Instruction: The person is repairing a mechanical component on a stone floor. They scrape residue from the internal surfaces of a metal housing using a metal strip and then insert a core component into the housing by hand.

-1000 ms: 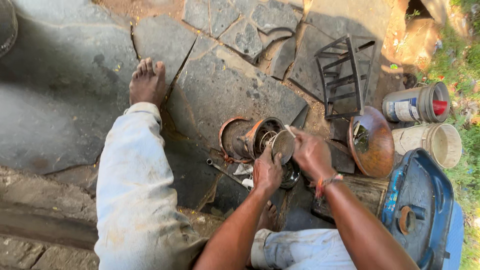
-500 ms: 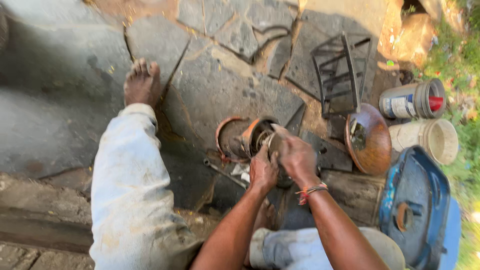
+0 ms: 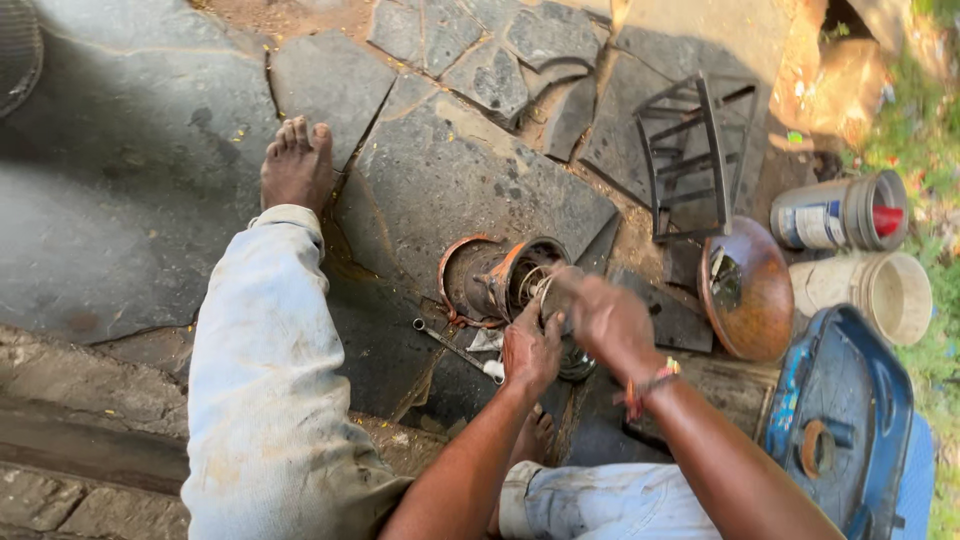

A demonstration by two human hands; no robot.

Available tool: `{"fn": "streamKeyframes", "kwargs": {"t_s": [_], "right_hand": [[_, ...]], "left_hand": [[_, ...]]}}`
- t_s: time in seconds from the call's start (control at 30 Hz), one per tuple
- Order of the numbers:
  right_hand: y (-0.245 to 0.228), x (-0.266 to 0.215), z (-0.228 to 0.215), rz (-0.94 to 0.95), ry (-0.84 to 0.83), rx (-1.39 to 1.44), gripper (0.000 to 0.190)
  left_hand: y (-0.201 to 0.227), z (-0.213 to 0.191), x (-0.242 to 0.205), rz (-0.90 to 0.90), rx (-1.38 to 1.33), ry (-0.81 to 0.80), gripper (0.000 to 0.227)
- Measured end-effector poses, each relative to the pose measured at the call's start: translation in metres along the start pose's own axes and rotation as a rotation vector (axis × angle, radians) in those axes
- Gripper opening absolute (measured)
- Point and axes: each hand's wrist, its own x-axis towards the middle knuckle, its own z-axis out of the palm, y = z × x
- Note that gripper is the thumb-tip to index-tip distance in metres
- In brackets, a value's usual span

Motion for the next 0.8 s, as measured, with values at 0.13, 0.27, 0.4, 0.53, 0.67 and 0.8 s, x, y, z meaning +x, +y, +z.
{"fn": "streamKeyframes", "kwargs": {"t_s": [0.13, 0.27, 0.4, 0.53, 0.67, 0.8], "right_hand": [[-0.001, -0.001, -0.016, -0.364, 0.141, -0.177, 0.042], [0.003, -0.005, -0.018, -0.173, 0.078, -0.186, 0.050], [0.018, -0.008, -0.013, -0.504, 0.136, -0.221, 0.054], [0.032, -0.009, 0.003, -0.233, -0.012, -0.312, 0.047], [0.032, -0.011, 0.005, -0.335, 0.200, -0.171, 0.057], [0.039, -0.035, 0.000, -0.440, 0.112, -0.146, 0.056]], "left_hand": [[-0.002, 0.006, 0.007, 0.047, -0.106, 0.034, 0.038], [-0.013, 0.005, 0.005, -0.078, -0.125, -0.034, 0.063], [-0.018, 0.006, 0.014, -0.080, -0.020, -0.102, 0.071], [-0.024, 0.009, 0.016, -0.009, -0.120, -0.074, 0.072], [-0.023, 0.007, 0.012, -0.073, -0.130, -0.104, 0.072], [-0.017, 0.006, 0.009, 0.025, -0.159, -0.063, 0.055]]}}
